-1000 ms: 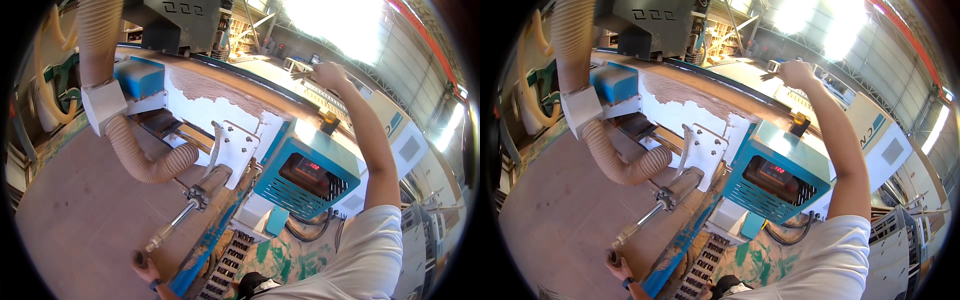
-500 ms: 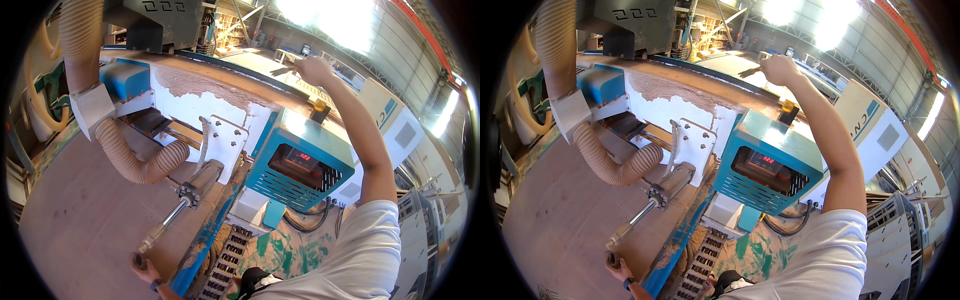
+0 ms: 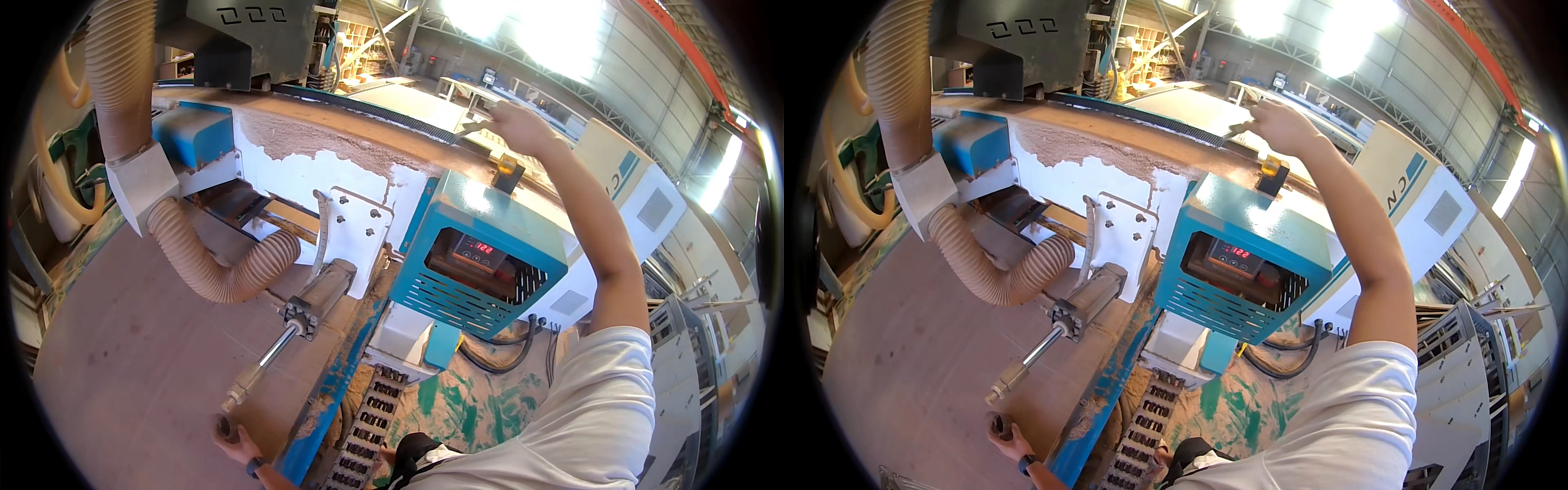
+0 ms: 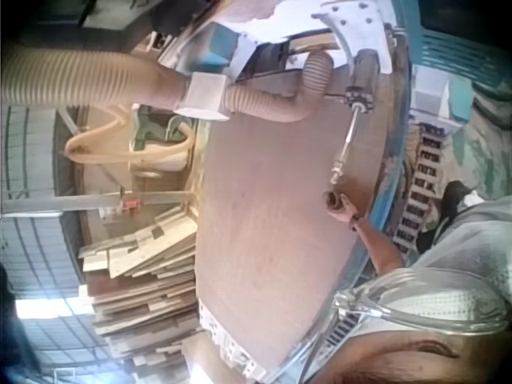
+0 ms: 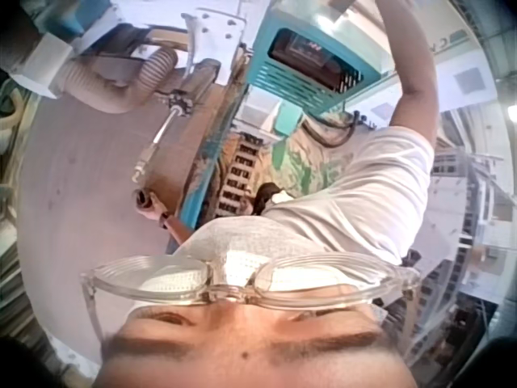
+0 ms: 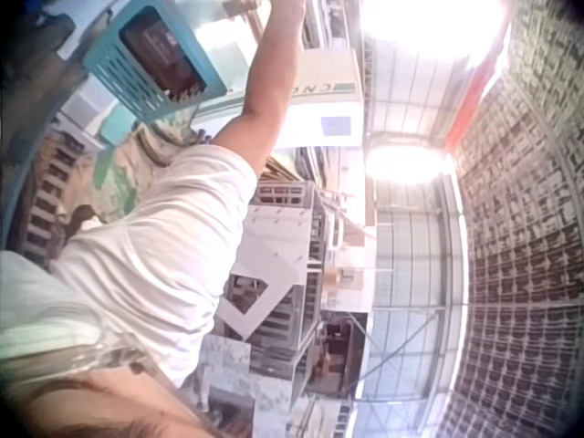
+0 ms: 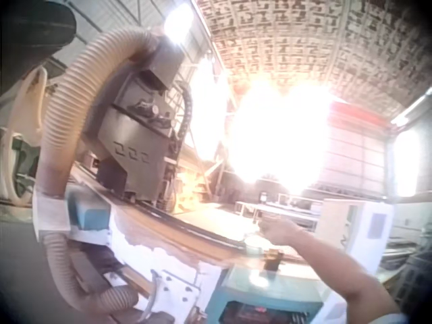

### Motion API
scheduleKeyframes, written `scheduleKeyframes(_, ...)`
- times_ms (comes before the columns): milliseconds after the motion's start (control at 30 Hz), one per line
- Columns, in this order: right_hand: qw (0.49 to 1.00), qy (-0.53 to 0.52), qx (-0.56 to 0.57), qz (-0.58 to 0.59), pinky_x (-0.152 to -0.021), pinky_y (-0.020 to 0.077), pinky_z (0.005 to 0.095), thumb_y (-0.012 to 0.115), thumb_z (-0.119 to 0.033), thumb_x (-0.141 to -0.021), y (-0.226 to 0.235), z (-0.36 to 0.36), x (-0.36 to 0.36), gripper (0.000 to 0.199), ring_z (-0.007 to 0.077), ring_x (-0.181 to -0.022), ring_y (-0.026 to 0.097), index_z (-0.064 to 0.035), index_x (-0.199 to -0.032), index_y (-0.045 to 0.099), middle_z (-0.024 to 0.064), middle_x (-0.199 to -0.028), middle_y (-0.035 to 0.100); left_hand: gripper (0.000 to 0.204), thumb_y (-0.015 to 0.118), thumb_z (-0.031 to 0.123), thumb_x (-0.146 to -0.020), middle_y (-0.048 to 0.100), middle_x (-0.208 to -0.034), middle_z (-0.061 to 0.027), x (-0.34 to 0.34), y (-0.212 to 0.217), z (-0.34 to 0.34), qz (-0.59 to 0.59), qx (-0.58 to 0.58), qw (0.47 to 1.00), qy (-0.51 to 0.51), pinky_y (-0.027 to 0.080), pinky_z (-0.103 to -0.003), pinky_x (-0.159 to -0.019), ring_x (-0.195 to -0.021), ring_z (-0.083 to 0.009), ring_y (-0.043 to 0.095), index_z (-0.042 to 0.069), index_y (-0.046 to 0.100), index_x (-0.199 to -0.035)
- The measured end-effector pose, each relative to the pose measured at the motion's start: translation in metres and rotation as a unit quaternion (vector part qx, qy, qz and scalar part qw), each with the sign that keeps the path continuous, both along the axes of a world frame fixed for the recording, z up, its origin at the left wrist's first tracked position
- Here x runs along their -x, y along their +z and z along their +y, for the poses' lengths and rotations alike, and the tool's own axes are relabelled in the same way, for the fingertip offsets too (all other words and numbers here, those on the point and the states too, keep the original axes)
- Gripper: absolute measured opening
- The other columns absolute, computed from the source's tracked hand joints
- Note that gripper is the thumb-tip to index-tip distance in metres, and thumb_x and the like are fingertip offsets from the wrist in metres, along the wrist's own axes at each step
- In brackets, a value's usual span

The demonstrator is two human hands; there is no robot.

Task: The person dips a brush into a container of lubricant and applies it along rails and parts of a woodworking machine, blows debris off the machine with an air gun, and presses keys on a control console.

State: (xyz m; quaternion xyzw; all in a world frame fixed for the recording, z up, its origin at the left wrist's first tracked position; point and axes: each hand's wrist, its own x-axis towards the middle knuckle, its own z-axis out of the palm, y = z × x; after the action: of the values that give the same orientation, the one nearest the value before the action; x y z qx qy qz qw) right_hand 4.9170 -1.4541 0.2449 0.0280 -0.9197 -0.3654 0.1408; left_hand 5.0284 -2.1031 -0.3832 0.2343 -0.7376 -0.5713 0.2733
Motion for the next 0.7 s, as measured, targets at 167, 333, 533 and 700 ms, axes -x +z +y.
scheduleKeyframes(167, 0.998, 0.047, 0.02, 0.032, -0.091, 0.0492, 0.0384, 0.049, -0.012, -0.096, -0.004, 0.002, -0.007, 0.034, 0.0263, -0.103, 0.056, -0.0176, -0.127, 0.063, 0.0079, -0.1, 0.057, 0.067, 0.062, -0.013, -0.078, 0.053, -0.136, -0.022, 0.0, -0.004, -0.003, -0.002, 0.016, 1.0, 0.006, 0.049, -0.041, -0.103, -0.124, -0.0312, 0.057, -0.004, 0.039, -0.141)
scheduleKeyframes(333, 0.993, 0.087, -0.072, -0.036, -0.092, 0.0489, 0.0366, 0.048, -0.011, -0.096, -0.018, 0.01, 0.003, 0.035, 0.0253, -0.104, 0.056, -0.0209, -0.127, 0.063, 0.0069, -0.1, 0.057, 0.068, 0.062, -0.012, -0.078, 0.053, -0.137, -0.0222, 0.001, -0.004, -0.001, 0.007, 0.012, 1.0, 0.003, 0.05, -0.041, -0.103, -0.123, -0.0312, 0.058, -0.004, 0.038, -0.141)
scheduleKeyframes(533, 0.997, 0.024, -0.05, 0.057, -0.08, 0.0527, 0.0412, 0.052, -0.026, -0.099, 0.031, -0.017, -0.009, 0.026, 0.0286, -0.094, 0.062, -0.0183, -0.12, 0.065, 0.0087, -0.095, 0.061, 0.065, 0.063, -0.01, -0.079, 0.054, -0.137, -0.0218, 0.003, 0.001, 0.0, -0.01, 0.034, 0.999, 0.013, 0.049, -0.04, -0.103, -0.123, -0.0307, 0.058, -0.004, 0.041, -0.14)
scheduleKeyframes(700, 0.985, 0.051, 0.016, 0.161, -0.076, 0.0533, 0.0446, 0.052, -0.033, -0.099, 0.044, -0.033, 0.082, 0.025, 0.032, -0.09, 0.066, -0.0236, -0.116, 0.067, 0.0102, -0.094, 0.068, 0.064, 0.064, -0.008, -0.078, 0.054, -0.136, -0.021, 0.003, -0.006, -0.003, 0.043, -0.037, 0.998, -0.004, 0.049, -0.04, -0.103, -0.123, -0.0299, 0.057, -0.004, 0.042, -0.139)
